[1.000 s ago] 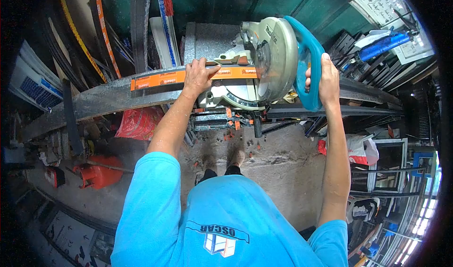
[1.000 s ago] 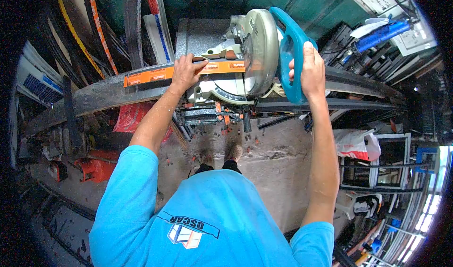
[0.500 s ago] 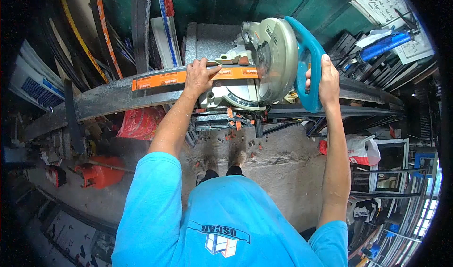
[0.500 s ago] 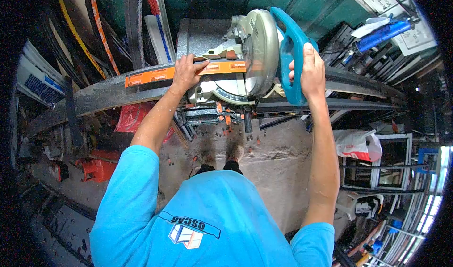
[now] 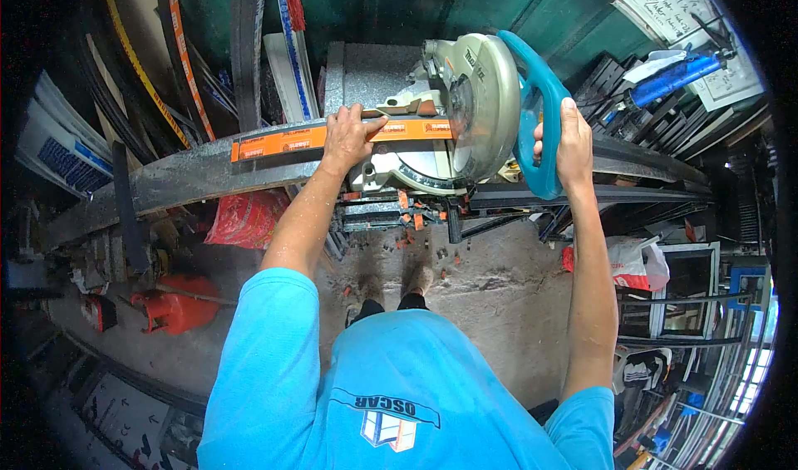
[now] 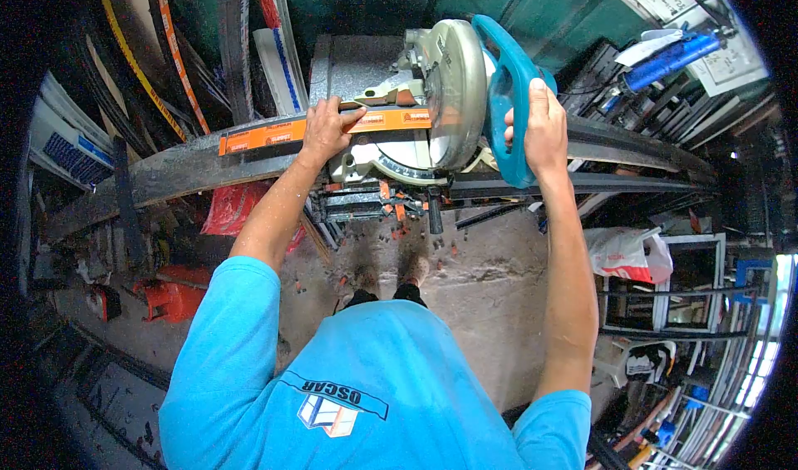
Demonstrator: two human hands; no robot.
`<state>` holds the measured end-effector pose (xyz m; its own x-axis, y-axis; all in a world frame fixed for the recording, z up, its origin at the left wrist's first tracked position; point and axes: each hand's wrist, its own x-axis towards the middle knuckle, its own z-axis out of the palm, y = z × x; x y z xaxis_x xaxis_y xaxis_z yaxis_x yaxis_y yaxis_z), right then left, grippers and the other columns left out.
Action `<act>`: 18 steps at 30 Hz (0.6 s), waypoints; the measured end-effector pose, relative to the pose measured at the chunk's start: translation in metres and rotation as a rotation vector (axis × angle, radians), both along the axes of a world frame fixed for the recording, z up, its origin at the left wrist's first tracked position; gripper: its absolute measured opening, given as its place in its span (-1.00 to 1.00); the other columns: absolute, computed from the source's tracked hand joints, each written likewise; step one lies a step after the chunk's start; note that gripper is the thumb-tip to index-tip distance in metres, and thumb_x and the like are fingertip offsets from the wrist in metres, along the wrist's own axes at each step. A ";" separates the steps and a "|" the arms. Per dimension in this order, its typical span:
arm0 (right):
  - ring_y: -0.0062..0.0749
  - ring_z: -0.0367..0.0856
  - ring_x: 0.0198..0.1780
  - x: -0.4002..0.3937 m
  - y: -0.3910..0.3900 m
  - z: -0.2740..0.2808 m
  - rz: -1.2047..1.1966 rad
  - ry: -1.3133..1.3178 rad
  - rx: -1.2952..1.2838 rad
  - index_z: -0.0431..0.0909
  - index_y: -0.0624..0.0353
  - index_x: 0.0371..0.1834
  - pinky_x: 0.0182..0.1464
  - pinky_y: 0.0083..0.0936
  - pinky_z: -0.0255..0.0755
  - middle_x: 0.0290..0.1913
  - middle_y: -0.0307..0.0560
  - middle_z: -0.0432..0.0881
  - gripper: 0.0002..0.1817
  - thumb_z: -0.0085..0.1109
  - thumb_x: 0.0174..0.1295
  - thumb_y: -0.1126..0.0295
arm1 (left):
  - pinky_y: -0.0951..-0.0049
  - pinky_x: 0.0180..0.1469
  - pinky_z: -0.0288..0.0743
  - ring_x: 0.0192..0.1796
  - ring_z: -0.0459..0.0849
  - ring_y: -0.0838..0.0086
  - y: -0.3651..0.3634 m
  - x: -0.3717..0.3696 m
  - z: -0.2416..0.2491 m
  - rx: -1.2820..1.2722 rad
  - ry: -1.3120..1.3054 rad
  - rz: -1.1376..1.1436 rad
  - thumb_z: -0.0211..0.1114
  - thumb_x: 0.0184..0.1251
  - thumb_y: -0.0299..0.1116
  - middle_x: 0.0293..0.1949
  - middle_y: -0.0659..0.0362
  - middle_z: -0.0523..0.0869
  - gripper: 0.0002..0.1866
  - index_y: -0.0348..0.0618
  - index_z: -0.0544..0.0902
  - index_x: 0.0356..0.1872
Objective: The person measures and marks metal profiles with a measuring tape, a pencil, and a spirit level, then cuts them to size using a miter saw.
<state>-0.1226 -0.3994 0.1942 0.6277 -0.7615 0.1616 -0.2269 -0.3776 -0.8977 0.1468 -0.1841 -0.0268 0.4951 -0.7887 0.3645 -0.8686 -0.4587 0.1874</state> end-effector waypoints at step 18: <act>-0.16 0.77 -0.36 0.059 -0.047 0.084 0.058 0.269 0.060 0.63 0.31 0.02 -0.32 -0.28 0.69 -0.33 0.16 0.71 -0.16 -0.10 0.46 -0.41 | 0.16 0.32 0.46 0.26 0.65 0.03 0.140 0.000 0.046 -0.032 0.540 0.023 0.44 0.32 -0.33 0.21 -0.13 0.69 -0.37 -0.06 0.56 0.44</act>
<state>-0.0639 -0.4466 0.2779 0.6844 -0.7266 -0.0607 -0.4396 -0.3448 -0.8294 0.1466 -0.0446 0.0188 0.6357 -0.7681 0.0772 -0.6346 -0.4630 0.6188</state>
